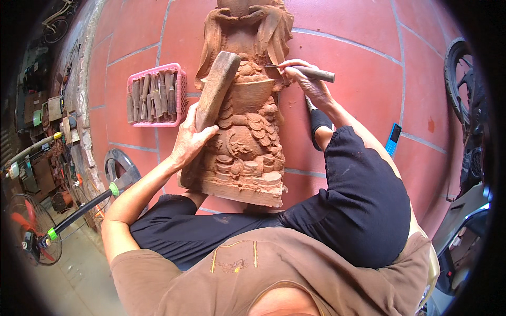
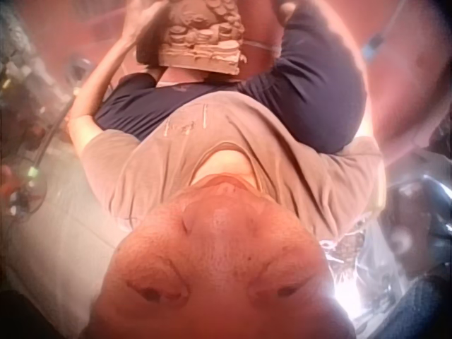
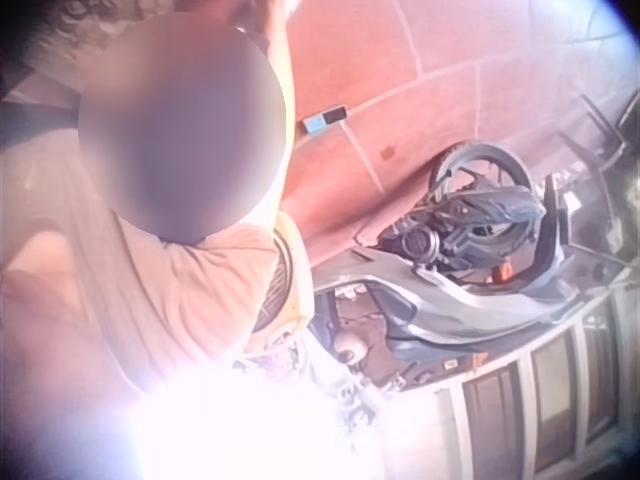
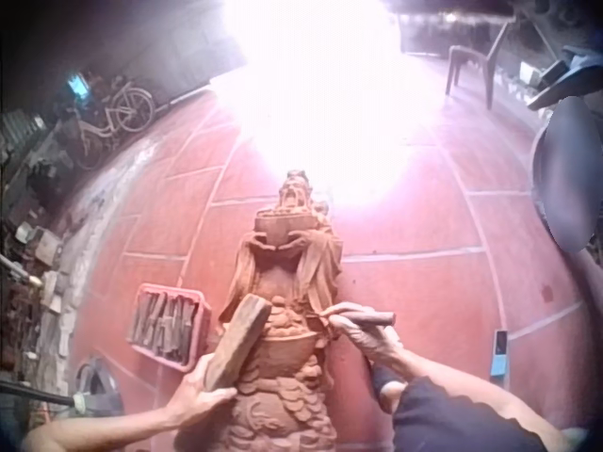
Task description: The person carves a wooden sculpture using a chisel and mallet. They repeatedly strike the chisel to shape the upper portion of the piece, occasionally adjusting the chisel position and clearing wood shavings with their hand.
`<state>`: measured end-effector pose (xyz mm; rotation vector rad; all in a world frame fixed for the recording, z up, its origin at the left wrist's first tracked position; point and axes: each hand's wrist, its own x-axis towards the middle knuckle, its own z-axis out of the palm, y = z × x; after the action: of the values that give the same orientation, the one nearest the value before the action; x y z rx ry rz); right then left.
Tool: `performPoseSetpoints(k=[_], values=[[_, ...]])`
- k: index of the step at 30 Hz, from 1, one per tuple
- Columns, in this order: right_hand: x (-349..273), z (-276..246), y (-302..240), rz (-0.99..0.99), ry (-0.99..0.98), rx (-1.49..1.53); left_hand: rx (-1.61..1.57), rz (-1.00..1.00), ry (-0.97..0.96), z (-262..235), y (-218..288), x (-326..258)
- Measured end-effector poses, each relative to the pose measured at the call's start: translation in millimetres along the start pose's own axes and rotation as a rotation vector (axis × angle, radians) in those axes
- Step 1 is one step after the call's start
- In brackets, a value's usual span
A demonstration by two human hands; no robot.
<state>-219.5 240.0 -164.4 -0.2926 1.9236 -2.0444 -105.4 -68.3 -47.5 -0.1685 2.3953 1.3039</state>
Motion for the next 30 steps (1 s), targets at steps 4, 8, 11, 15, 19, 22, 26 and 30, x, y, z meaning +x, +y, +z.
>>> performPoseSetpoints(k=[4,8,11,15,19,22,26,30], values=[[1.9,1.1,-9.2,0.048,-0.049,-0.012,-0.015,-0.009,-0.008,-1.0,1.3,0.2],[-3.0,-3.5,-18.1,-0.056,-0.043,-0.178,-0.026,-0.002,-0.008,2.6,2.9,1.5],[-5.1,-3.1,-17.3,-0.107,-0.022,-0.220,-0.043,-0.015,-0.008,4.1,-1.1,1.3],[-1.8,-1.6,-18.1,-0.019,-0.020,-0.187,-0.029,-0.034,-0.009,2.8,-1.0,0.9],[-0.9,-4.8,-7.6,0.005,-0.024,-0.096,0.018,-0.030,-0.001,1.5,2.9,-0.2],[5.3,1.5,-16.4,0.070,-0.037,-0.042,-0.048,-0.003,-0.007,2.1,0.4,2.4],[3.4,4.6,-20.2,0.002,-0.043,-0.089,-0.015,-0.036,-0.014,-1.5,1.7,0.9],[-3.6,-2.6,-15.5,-0.058,-0.022,-0.195,-0.063,-0.025,-0.006,0.7,-1.0,-1.0]])
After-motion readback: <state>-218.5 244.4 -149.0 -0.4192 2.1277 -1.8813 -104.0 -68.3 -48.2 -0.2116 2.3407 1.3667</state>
